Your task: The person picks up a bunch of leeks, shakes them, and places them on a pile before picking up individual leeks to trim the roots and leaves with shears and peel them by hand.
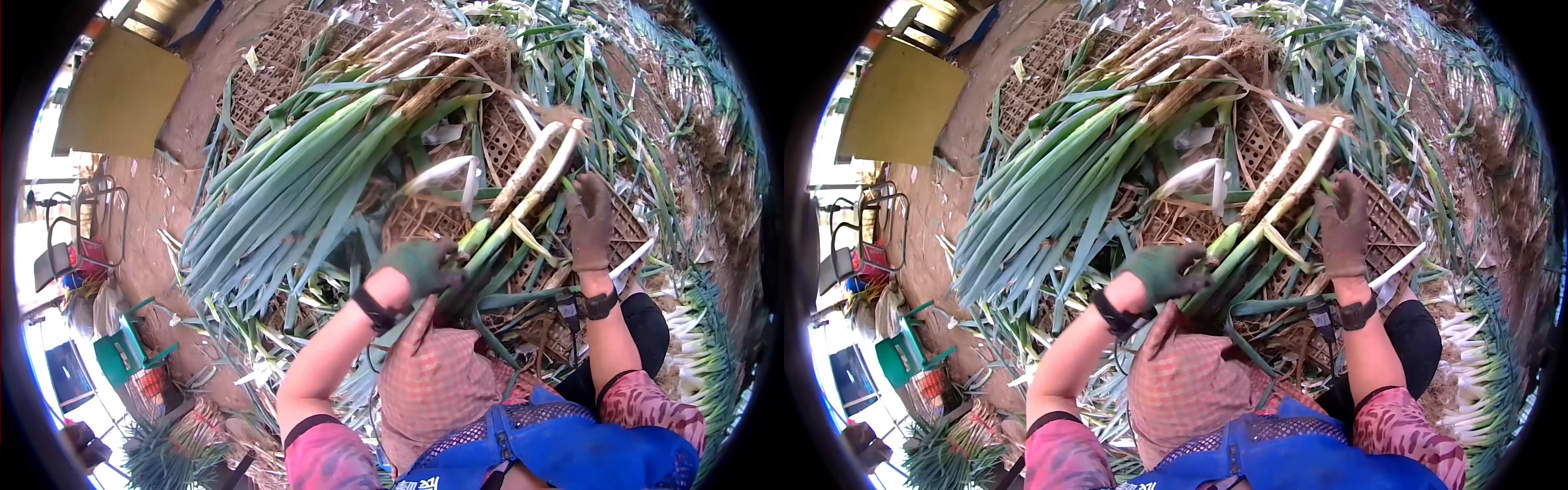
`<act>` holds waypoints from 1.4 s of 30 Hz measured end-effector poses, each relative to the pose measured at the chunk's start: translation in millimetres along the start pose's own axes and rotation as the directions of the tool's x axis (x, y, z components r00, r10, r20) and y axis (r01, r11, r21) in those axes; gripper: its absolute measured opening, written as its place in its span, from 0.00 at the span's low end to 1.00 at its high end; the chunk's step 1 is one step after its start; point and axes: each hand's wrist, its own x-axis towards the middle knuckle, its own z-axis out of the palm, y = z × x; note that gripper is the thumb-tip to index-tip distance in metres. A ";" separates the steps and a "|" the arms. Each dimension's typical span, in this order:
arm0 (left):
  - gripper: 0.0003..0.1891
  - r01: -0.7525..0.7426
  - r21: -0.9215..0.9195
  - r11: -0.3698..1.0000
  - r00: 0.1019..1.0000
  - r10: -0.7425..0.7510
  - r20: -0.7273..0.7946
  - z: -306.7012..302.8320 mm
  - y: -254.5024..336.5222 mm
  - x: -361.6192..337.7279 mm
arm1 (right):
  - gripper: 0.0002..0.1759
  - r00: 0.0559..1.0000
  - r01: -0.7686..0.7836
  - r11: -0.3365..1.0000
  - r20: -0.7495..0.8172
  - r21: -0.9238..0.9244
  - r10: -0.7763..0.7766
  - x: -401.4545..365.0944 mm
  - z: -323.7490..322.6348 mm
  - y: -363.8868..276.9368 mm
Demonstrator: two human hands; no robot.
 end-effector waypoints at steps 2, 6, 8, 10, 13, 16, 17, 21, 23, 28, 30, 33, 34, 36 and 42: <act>0.20 -0.060 -0.168 0.984 0.969 0.017 -0.247 -27.8 -18.5 -7.8 | 0.25 0.946 -0.170 0.976 0.299 0.135 0.124 -8.0 20.7 -59.9; 0.16 -0.113 -0.176 0.978 0.709 -0.044 -0.703 -134.7 -77.4 -10.1 | 0.21 0.714 -0.509 0.753 0.693 0.417 0.098 -6.8 104.2 -69.9; 0.17 0.048 -0.204 0.978 0.672 -0.183 -0.717 -193.8 -104.5 -7.8 | 0.19 0.695 -0.127 0.936 0.702 0.329 -0.152 6.3 147.7 -66.3; 0.22 0.240 -0.022 0.971 0.671 -0.182 -0.719 -235.1 -166.3 11.7 | 0.18 0.670 -0.263 0.883 0.732 0.390 -0.124 16.7 196.9 -57.6; 0.27 0.528 0.080 0.846 0.671 -0.357 -0.650 -267.4 -189.3 33.4 | 0.17 0.596 -0.714 0.507 0.800 0.484 0.076 24.5 259.0 -43.9; 0.40 0.675 0.082 0.733 0.655 -0.545 -0.523 -271.6 -198.0 57.9 | 0.18 0.559 -0.815 0.309 0.806 0.490 0.197 30.8 271.6 -46.4; 0.43 0.668 0.043 0.743 0.661 -0.566 -0.492 -266.7 -209.1 68.0 | 0.19 0.548 -0.829 0.275 0.803 0.487 0.232 32.8 270.8 -50.6; 0.47 0.593 0.038 0.805 0.753 -0.537 -0.380 -257.1 -220.6 86.7 | 0.20 0.528 -0.836 0.292 0.826 0.464 0.197 39.4 270.7 -44.9; 0.47 0.570 0.039 0.821 0.792 -0.536 -0.292 -260.7 -216.8 87.0 | 0.21 0.535 -0.835 0.271 0.823 0.480 0.190 39.0 270.6 -46.0; 0.41 0.586 -0.110 0.803 0.787 -0.596 -0.160 -244.7 -204.8 73.7 | 0.24 0.557 -0.827 0.202 0.813 0.525 0.166 33.8 274.2 -31.8; 0.38 0.618 -0.030 0.786 0.775 -0.615 -0.141 -227.0 -201.4 68.4 | 0.25 0.531 -0.845 0.201 0.821 0.495 0.209 32.6 278.9 -15.7; 0.36 0.229 -0.128 0.965 0.937 -0.255 -0.239 -180.6 -212.8 45.3 | 0.30 0.537 -0.834 0.119 0.842 0.538 -0.042 32.1 260.7 -11.2; 0.30 0.280 -0.062 0.958 0.929 -0.287 -0.232 -170.6 -193.7 36.0 | 0.30 0.528 -0.838 0.119 0.846 0.533 -0.075 31.5 254.3 -8.5; 0.20 0.457 -0.118 0.882 0.857 -0.472 -0.205 -153.6 -145.5 20.1 | 0.30 0.533 -0.834 0.125 0.844 0.537 -0.067 31.8 229.8 -18.4; 0.24 0.200 -0.439 0.876 0.970 -0.240 -0.039 -89.5 -77.9 -7.8 | 0.22 0.500 -0.853 0.130 0.863 0.506 -0.079 -11.7 113.4 -10.4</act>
